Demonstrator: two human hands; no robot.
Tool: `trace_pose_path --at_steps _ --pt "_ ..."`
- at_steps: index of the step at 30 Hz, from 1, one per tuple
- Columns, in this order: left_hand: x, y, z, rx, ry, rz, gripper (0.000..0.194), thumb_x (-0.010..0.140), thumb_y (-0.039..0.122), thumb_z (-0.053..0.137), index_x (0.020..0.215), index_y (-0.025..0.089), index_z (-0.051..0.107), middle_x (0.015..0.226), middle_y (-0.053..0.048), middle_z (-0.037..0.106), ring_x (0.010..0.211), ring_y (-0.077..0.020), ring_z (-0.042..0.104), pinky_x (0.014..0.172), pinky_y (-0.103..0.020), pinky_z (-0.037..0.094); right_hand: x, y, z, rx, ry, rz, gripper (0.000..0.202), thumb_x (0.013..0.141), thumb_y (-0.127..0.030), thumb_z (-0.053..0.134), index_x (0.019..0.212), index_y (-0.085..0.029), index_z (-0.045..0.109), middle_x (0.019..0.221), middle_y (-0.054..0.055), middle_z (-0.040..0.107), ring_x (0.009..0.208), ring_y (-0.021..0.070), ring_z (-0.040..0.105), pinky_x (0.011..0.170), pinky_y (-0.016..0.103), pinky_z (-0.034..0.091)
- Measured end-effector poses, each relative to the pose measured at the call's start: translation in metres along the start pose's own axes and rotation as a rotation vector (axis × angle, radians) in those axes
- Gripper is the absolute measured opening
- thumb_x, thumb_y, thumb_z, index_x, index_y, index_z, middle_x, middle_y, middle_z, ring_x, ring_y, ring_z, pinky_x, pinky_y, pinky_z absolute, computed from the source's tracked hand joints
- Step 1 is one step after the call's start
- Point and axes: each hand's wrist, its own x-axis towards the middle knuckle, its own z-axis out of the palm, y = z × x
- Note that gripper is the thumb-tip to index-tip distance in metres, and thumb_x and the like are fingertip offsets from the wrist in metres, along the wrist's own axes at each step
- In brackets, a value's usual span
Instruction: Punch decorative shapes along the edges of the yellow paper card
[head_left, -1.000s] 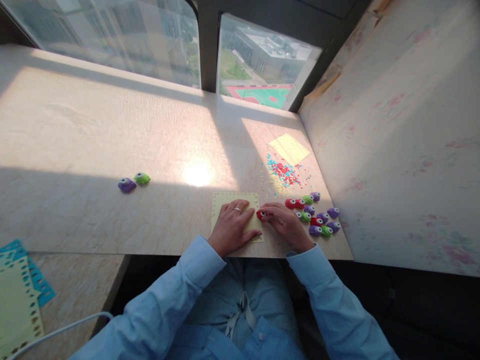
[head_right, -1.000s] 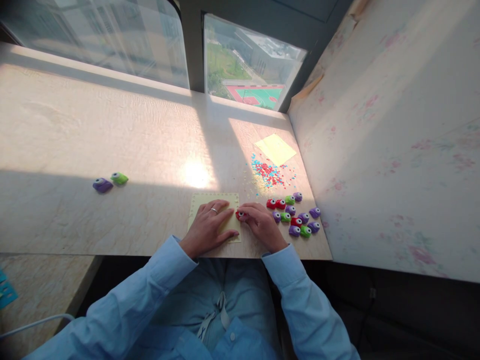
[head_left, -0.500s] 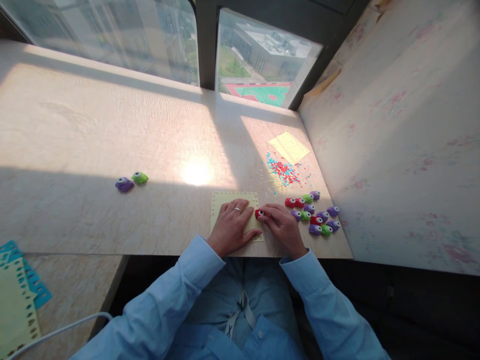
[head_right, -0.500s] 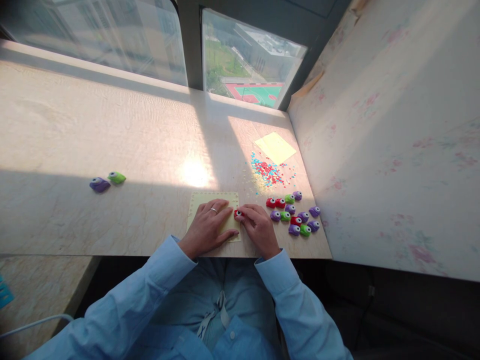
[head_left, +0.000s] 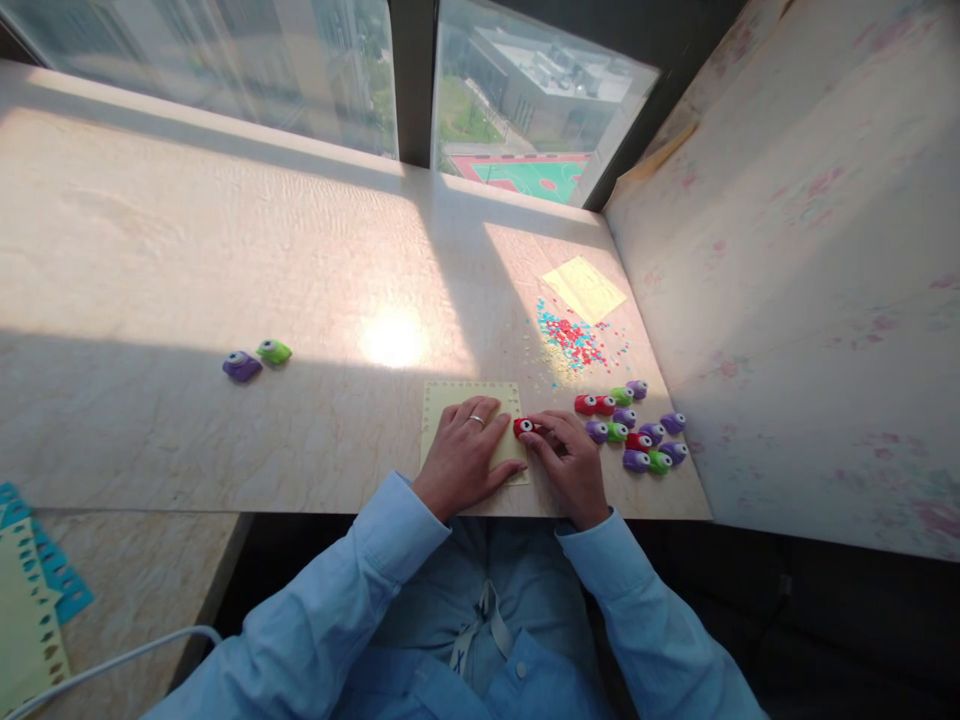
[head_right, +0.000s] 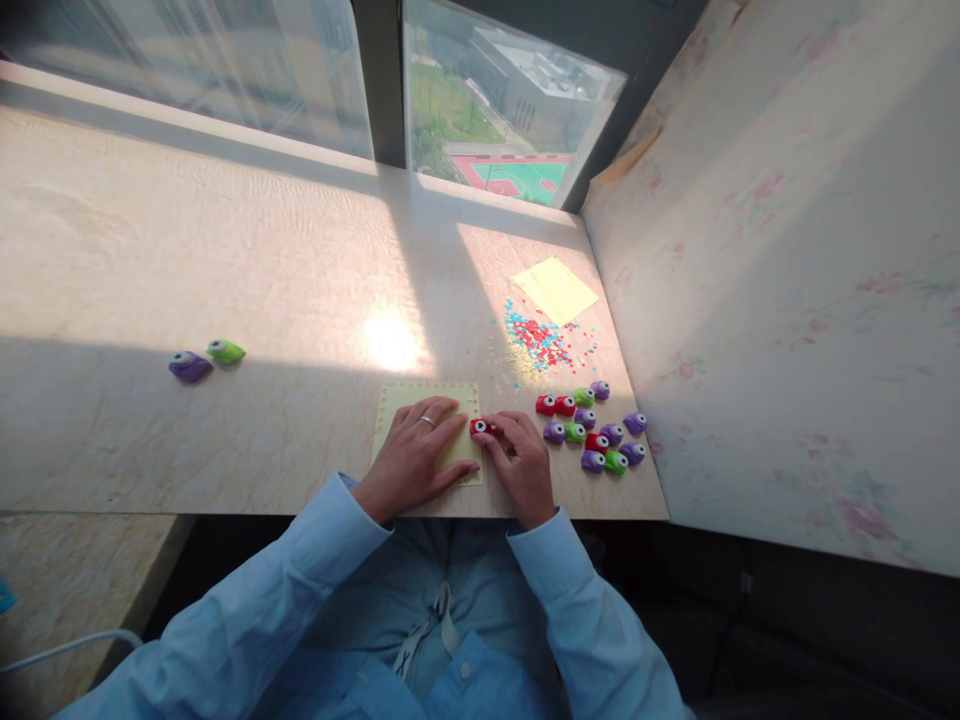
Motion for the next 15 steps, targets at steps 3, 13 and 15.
trace_pose_path --at_steps 3,13,15 --pt "0.0000 0.0002 0.0001 0.001 -0.002 0.001 0.052 0.086 0.055 0.062 0.121 0.016 0.058 0.134 -0.016 0.055 0.126 -0.0331 0.047 0.101 -0.048 0.038 0.0015 -0.0017 0.0012 -0.006 0.006 -0.002 0.014 0.088 -0.024 0.068 0.101 -0.020 0.072 0.100 0.007 0.067 0.087 0.0191 0.064 0.074 0.031 0.054" --pt "-0.0002 0.0009 -0.0005 -0.010 0.004 0.002 0.052 0.087 0.054 0.061 0.121 0.015 0.058 0.133 -0.017 0.055 0.127 -0.0330 0.046 0.102 -0.048 0.038 -0.0038 -0.0055 0.0002 -0.013 0.008 -0.011 0.015 0.089 -0.021 0.066 0.103 -0.021 0.073 0.101 0.006 0.069 0.092 0.0187 0.065 0.080 0.031 0.055" --pt "-0.0003 0.0008 -0.0004 -0.012 0.004 -0.001 0.053 0.087 0.054 0.061 0.122 0.015 0.058 0.133 -0.017 0.055 0.127 -0.0331 0.046 0.102 -0.049 0.038 -0.0033 -0.0058 0.0007 -0.019 0.008 -0.010 0.015 0.089 -0.022 0.066 0.103 -0.020 0.073 0.101 0.007 0.069 0.091 0.0186 0.065 0.079 0.031 0.055"
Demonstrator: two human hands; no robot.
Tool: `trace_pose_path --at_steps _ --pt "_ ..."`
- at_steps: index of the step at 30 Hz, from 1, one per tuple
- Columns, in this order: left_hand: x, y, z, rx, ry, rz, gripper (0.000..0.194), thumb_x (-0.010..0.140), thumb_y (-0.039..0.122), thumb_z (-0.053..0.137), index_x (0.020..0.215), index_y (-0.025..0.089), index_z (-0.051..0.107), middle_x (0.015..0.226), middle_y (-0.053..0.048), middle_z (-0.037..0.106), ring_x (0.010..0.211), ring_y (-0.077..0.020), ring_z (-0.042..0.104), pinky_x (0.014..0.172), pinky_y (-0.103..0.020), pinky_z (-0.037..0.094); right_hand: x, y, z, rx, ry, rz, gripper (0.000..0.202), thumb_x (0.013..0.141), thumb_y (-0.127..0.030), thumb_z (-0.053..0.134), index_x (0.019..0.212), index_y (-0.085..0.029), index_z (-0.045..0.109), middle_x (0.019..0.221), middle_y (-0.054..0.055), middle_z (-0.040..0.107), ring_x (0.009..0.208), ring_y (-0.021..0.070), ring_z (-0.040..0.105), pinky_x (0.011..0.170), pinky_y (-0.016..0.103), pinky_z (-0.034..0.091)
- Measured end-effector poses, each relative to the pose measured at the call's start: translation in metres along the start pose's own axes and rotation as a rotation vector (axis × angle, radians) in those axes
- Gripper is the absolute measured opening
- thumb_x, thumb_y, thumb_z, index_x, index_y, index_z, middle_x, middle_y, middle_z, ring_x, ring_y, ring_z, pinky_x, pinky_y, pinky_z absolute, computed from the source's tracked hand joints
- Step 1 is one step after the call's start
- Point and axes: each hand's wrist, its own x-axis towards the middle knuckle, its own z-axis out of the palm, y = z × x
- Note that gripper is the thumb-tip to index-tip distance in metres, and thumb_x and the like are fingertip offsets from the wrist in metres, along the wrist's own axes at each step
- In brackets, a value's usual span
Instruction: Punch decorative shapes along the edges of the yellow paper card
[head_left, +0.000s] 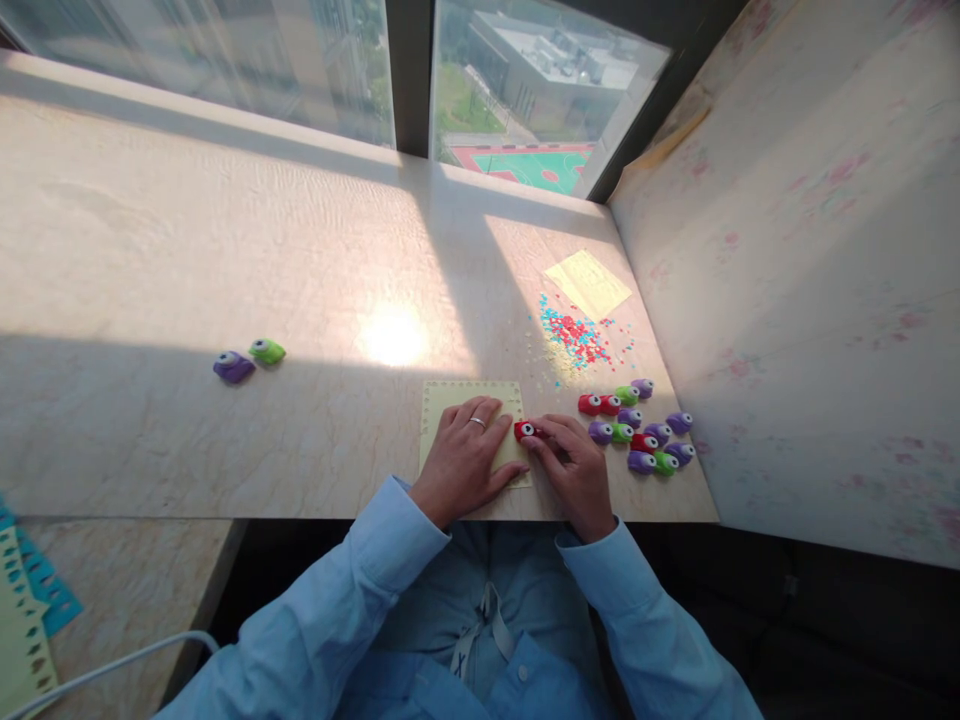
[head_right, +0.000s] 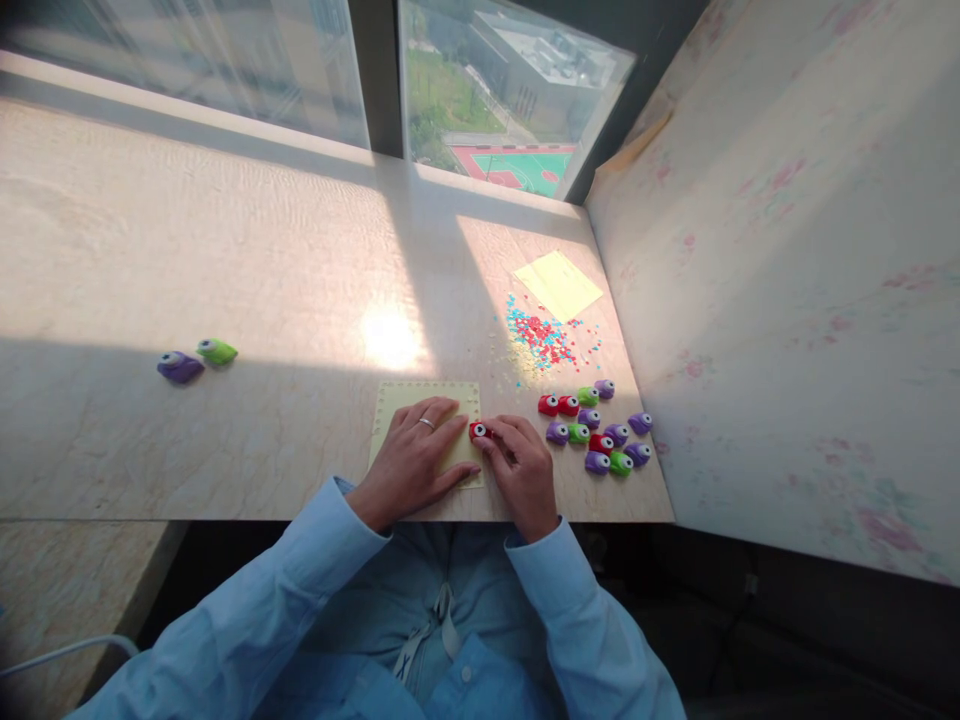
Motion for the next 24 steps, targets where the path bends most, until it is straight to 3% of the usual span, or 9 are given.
trace_pose_path --at_steps 10,24 --pt "0.0000 0.0009 -0.0015 -0.012 -0.008 -0.004 0.051 0.087 0.053 0.061 0.122 0.016 0.058 0.134 -0.017 0.055 0.127 -0.0332 0.046 0.102 -0.049 0.038 0.0012 -0.0016 0.0012 -0.003 -0.017 0.071 0.017 0.091 -0.030 0.062 0.102 -0.023 0.073 0.101 0.008 0.068 0.091 0.0218 0.065 0.077 0.037 0.056" --pt "-0.0002 0.0010 -0.0013 0.002 -0.009 0.001 0.050 0.088 0.054 0.059 0.121 0.016 0.058 0.134 -0.016 0.054 0.128 -0.0329 0.045 0.102 -0.048 0.037 0.0023 -0.0013 0.0014 0.012 -0.020 0.095 0.016 0.090 -0.028 0.063 0.101 -0.022 0.072 0.101 0.007 0.067 0.085 0.0196 0.063 0.072 0.033 0.054"
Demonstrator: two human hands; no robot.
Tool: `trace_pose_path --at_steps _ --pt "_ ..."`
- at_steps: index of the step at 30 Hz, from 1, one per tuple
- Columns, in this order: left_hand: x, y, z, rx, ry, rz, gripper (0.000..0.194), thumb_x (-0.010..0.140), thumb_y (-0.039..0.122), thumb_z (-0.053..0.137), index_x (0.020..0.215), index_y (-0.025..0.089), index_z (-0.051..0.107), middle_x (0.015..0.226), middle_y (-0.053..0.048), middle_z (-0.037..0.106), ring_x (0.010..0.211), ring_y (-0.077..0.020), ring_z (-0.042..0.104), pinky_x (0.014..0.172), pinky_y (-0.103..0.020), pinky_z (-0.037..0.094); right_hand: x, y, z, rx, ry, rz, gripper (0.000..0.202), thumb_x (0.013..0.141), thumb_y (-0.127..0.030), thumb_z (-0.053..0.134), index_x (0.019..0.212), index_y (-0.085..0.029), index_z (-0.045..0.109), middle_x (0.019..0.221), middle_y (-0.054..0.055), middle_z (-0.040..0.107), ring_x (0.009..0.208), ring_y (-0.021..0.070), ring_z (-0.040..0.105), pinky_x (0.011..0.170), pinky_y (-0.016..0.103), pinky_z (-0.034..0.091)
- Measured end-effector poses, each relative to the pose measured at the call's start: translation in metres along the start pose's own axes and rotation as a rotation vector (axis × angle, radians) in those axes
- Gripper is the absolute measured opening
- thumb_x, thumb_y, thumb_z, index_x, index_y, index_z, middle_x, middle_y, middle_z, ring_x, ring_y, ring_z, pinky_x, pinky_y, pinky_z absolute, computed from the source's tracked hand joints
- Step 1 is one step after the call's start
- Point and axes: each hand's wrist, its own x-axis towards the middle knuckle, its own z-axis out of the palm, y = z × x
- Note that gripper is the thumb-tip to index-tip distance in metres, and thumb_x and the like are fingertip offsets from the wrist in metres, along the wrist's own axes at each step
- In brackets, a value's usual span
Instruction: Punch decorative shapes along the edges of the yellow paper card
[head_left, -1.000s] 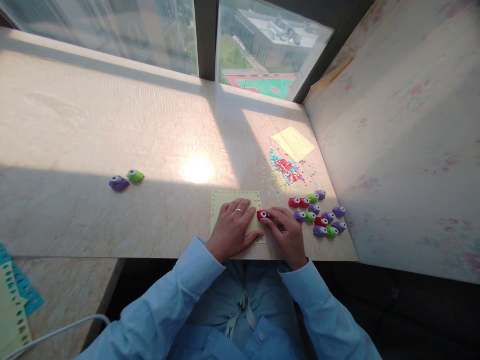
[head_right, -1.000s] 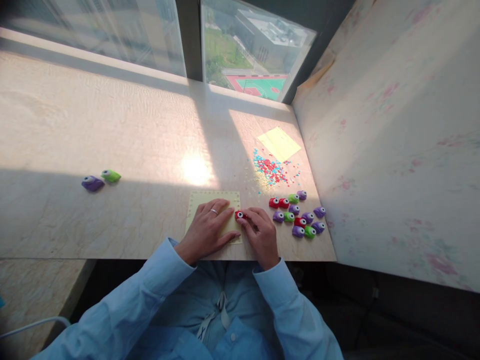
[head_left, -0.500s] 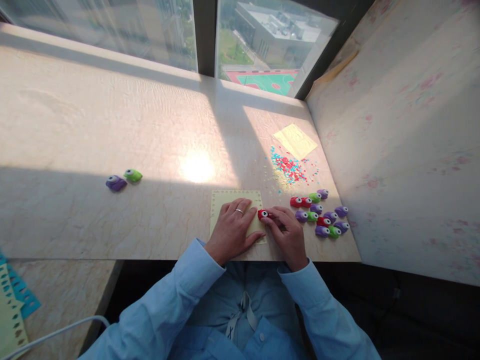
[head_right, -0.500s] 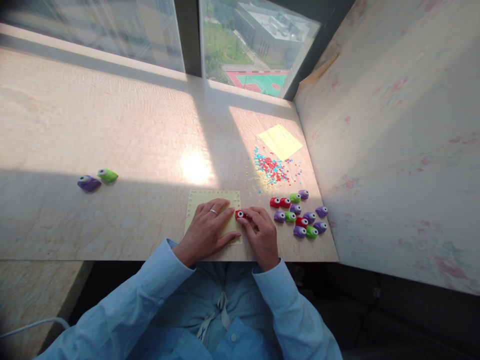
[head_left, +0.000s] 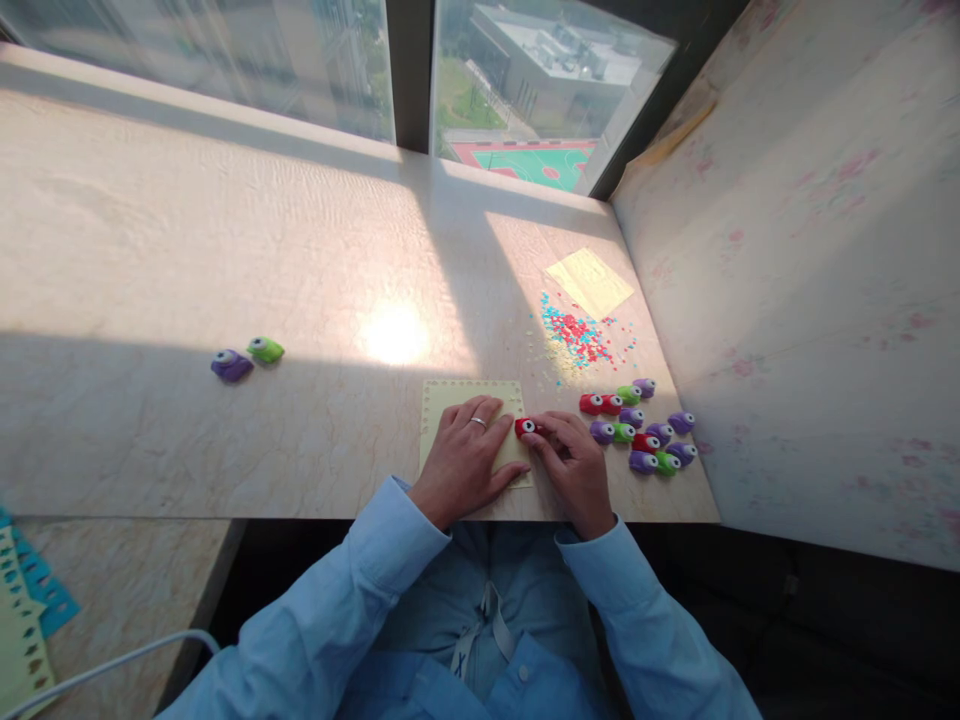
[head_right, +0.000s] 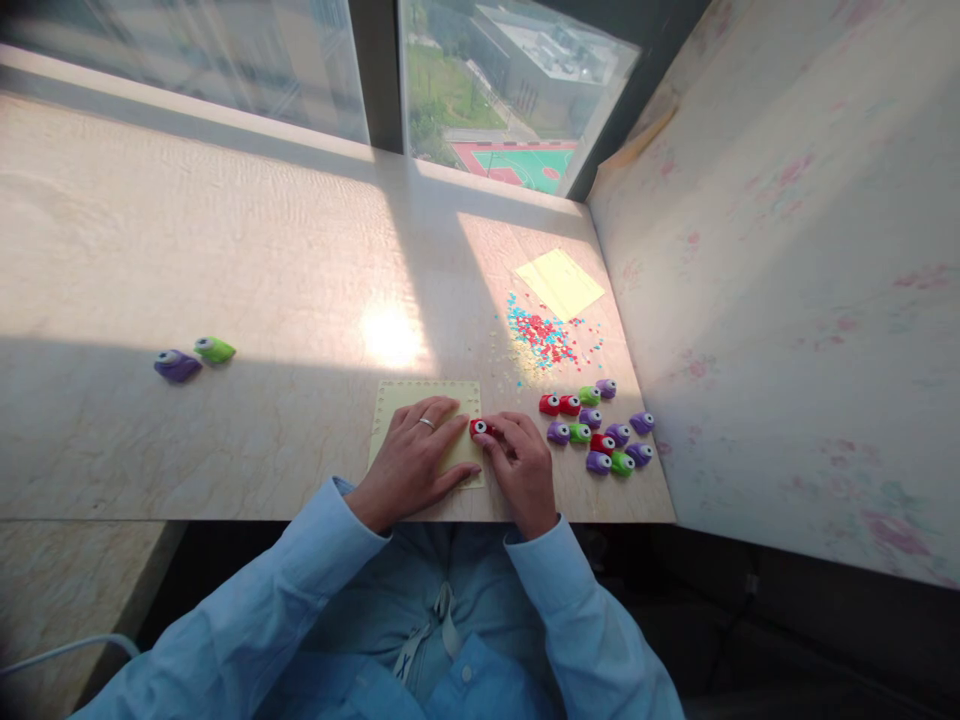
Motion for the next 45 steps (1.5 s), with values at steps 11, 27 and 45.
trace_pose_path --at_steps 11,27,45 --pt "0.000 0.000 0.001 -0.023 0.006 -0.004 0.050 0.087 0.053 0.062 0.121 0.017 0.059 0.134 -0.017 0.054 0.127 -0.0333 0.046 0.102 -0.049 0.038 0.002 -0.001 -0.002 0.059 -0.014 0.063 0.021 0.087 -0.036 0.067 0.102 -0.021 0.071 0.100 0.008 0.067 0.083 0.0198 0.062 0.068 0.033 0.052" --pt "0.001 0.000 0.000 -0.038 0.010 -0.016 0.037 0.088 0.039 0.059 0.119 0.018 0.059 0.131 -0.015 0.056 0.125 -0.0316 0.048 0.099 -0.048 0.040 0.035 -0.014 -0.012 0.259 -0.182 0.359 0.034 0.072 -0.048 0.075 0.076 -0.018 0.062 0.072 0.003 0.065 0.066 0.0178 0.060 0.061 0.030 0.047" --pt "0.002 0.000 0.000 -0.030 0.014 -0.021 0.040 0.087 0.040 0.061 0.120 0.016 0.058 0.131 -0.015 0.056 0.124 -0.0318 0.049 0.099 -0.047 0.039 0.047 -0.004 -0.006 0.095 -0.337 0.365 0.019 0.071 -0.035 0.065 0.073 -0.020 0.053 0.066 -0.001 0.056 0.063 0.0165 0.053 0.059 0.030 0.041"
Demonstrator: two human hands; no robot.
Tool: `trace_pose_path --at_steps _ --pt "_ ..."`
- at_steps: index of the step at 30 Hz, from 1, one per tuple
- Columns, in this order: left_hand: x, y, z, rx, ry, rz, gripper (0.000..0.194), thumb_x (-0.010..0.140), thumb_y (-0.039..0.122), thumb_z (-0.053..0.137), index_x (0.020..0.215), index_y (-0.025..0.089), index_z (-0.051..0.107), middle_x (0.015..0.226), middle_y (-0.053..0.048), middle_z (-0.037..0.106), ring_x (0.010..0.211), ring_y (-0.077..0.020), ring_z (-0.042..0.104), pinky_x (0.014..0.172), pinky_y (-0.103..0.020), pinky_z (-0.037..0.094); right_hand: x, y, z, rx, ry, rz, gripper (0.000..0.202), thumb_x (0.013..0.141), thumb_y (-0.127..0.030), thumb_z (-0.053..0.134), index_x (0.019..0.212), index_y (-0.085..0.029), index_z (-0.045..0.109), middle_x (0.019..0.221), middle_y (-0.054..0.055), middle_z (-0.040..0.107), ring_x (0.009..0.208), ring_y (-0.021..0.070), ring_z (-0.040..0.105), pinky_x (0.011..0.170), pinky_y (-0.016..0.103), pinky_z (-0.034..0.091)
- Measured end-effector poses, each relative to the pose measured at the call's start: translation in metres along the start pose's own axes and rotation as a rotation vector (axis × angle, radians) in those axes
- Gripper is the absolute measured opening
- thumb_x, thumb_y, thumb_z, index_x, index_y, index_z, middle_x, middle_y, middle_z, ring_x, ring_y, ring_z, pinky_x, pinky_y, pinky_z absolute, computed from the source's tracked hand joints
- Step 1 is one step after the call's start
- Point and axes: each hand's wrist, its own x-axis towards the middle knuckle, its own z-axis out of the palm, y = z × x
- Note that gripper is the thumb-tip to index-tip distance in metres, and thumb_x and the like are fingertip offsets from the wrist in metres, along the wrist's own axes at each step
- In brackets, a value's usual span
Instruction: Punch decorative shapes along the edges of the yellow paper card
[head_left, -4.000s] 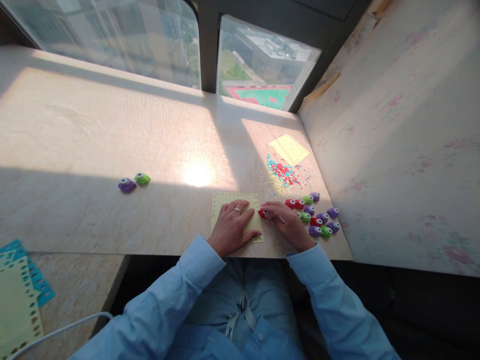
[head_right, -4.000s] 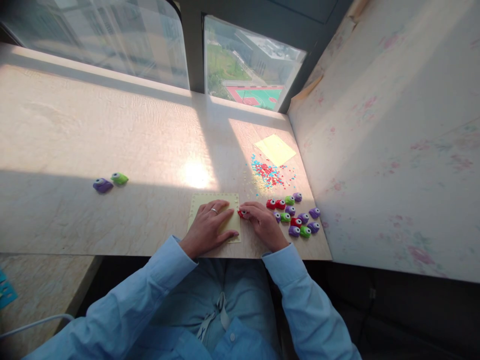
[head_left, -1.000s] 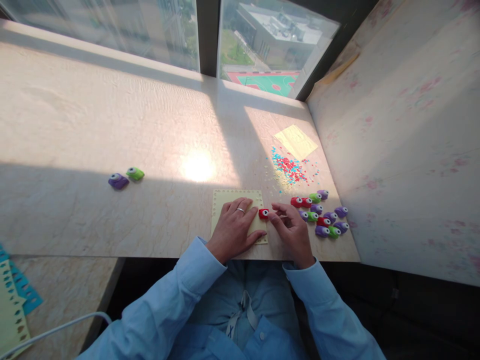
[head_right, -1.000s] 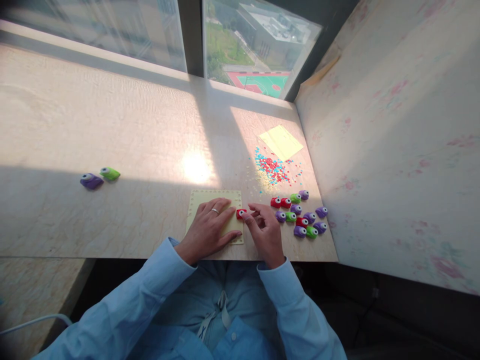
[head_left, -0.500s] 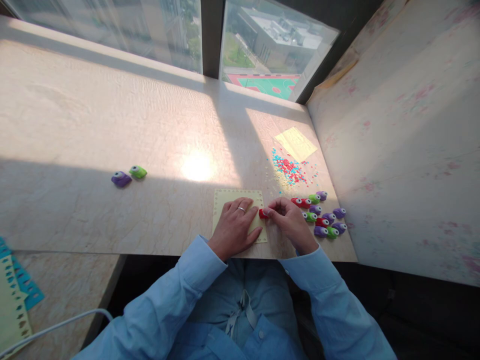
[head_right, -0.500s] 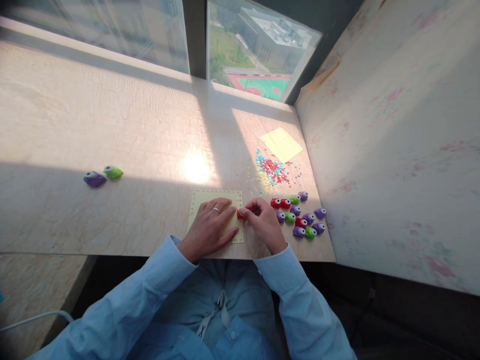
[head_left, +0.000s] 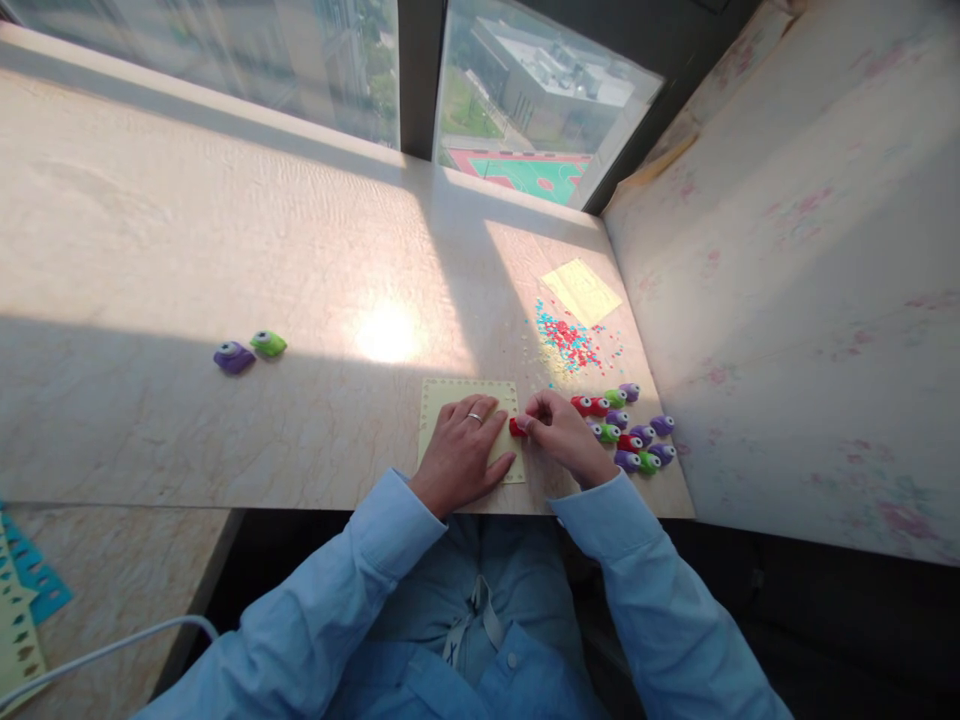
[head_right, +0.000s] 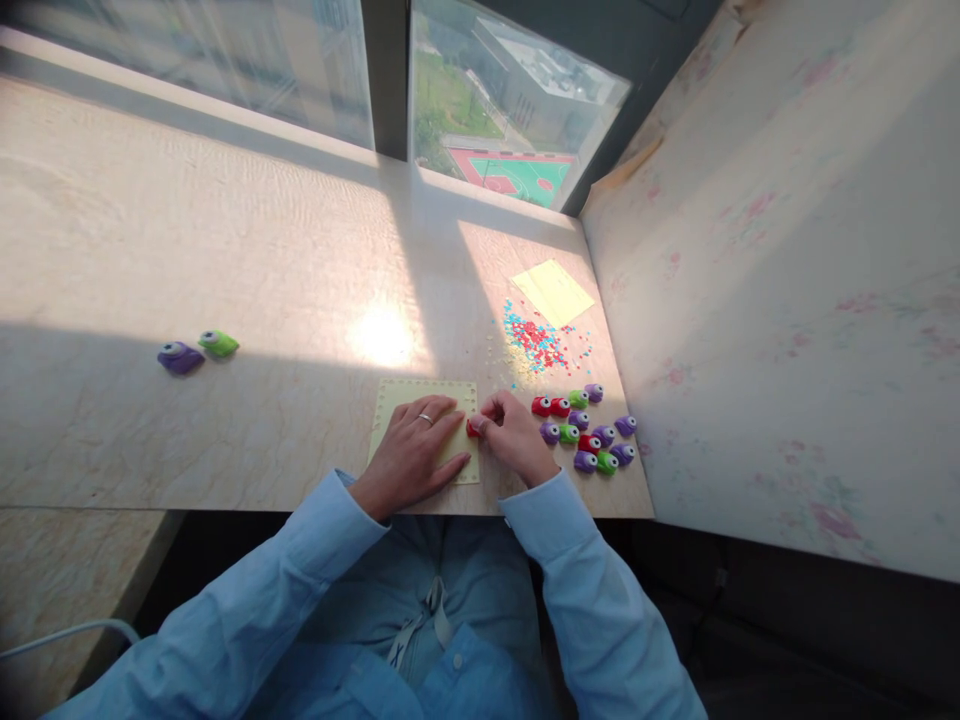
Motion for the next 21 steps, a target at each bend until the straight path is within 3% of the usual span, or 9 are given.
trace_pose_path --at_steps 9,21 --pt "0.000 0.001 -0.001 0.004 -0.003 -0.004 0.041 0.086 0.040 0.062 0.119 0.015 0.058 0.131 -0.015 0.056 0.124 -0.0318 0.048 0.100 -0.047 0.040 0.007 -0.011 -0.004 -0.130 -0.099 0.054 0.011 0.071 -0.025 0.059 0.075 -0.020 0.049 0.067 -0.003 0.053 0.064 0.0142 0.049 0.059 0.025 0.037" --pt "-0.001 0.001 -0.003 0.014 -0.001 -0.005 0.042 0.086 0.039 0.063 0.120 0.015 0.058 0.133 -0.014 0.057 0.126 -0.0316 0.048 0.101 -0.047 0.040 0.010 -0.019 0.006 -0.268 -0.094 0.178 0.011 0.073 -0.016 0.055 0.075 -0.020 0.045 0.066 -0.005 0.046 0.065 0.0137 0.044 0.059 0.025 0.032"
